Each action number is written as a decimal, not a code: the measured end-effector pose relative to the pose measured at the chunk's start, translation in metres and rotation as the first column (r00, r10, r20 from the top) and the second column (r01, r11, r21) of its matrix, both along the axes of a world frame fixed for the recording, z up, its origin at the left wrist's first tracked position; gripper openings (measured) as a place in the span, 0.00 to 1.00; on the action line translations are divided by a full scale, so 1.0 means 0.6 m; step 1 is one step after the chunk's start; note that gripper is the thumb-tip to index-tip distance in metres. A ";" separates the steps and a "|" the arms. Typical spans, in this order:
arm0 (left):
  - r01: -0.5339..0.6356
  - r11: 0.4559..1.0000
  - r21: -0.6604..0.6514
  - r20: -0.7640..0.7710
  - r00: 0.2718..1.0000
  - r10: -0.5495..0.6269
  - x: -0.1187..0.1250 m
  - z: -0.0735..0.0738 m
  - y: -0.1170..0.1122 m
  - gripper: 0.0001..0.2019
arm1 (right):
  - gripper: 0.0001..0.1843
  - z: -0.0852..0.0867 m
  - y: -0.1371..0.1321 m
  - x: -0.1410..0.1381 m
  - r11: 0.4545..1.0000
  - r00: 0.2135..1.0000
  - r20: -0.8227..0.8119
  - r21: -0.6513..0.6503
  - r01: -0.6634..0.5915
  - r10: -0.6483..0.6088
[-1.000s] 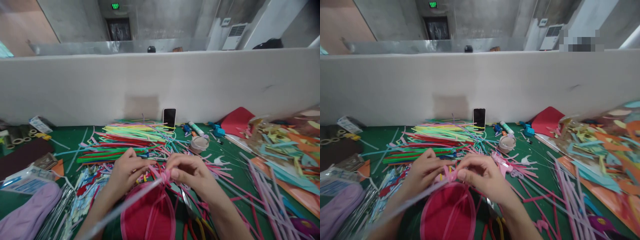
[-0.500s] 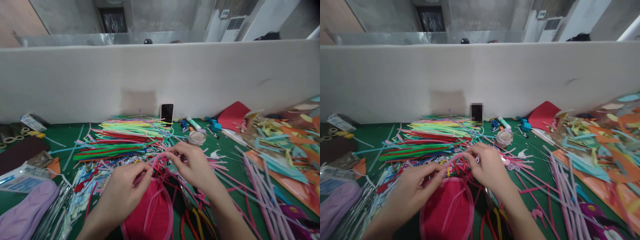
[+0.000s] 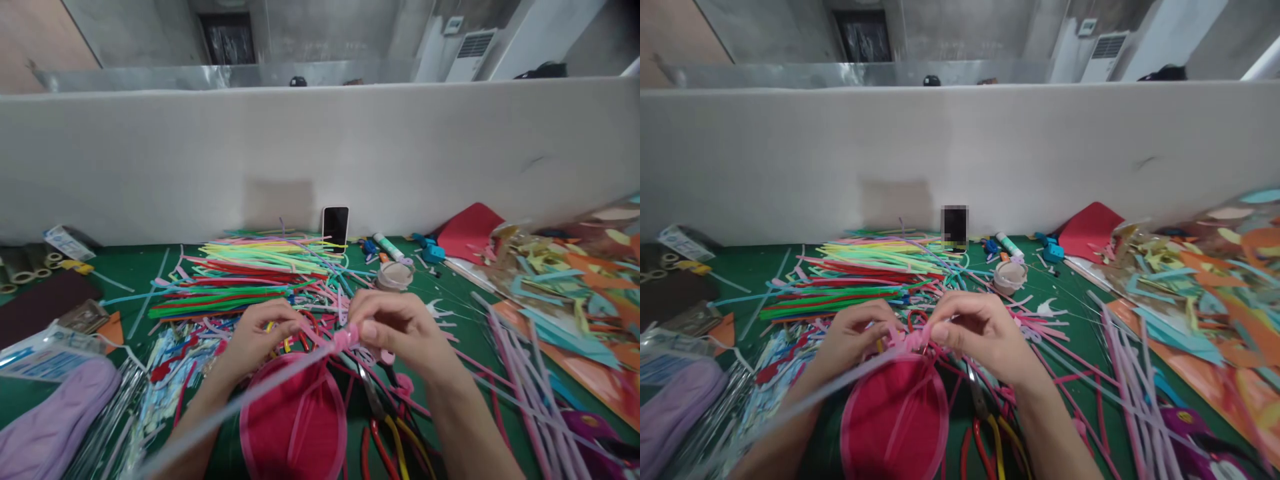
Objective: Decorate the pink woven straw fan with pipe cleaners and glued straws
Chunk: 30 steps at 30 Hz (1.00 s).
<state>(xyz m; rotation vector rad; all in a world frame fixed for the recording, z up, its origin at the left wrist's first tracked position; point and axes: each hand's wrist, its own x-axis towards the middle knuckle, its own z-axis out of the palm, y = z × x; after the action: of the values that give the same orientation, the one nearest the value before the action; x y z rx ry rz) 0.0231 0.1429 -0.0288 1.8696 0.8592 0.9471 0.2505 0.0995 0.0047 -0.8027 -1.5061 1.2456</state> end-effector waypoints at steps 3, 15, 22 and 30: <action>0.122 0.990 0.066 -0.114 0.987 -0.114 -0.031 0.031 -0.001 0.09 | 0.10 0.015 -0.003 0.017 0.981 0.963 0.224 0.091 -0.171 0.148; -0.155 0.816 0.557 -0.246 0.908 0.340 -0.019 0.093 -0.075 0.04 | 0.08 0.019 -0.022 -0.035 0.884 0.696 0.560 0.392 0.255 -0.450; -0.250 0.784 0.568 -0.127 0.915 0.384 0.027 0.077 -0.094 0.05 | 0.06 -0.001 -0.021 -0.070 0.612 0.588 0.220 0.476 0.631 -0.778; -0.165 0.948 0.272 -0.145 0.967 0.210 0.029 0.032 -0.043 0.06 | 0.09 -0.004 -0.014 -0.048 0.847 0.831 -0.163 -0.141 0.513 -0.531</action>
<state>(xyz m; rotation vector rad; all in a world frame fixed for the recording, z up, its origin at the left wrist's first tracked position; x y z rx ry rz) 0.0402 0.1169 -0.0098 2.1459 1.0774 1.0668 0.2220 0.0914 0.0021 -1.0369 -0.9769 0.9446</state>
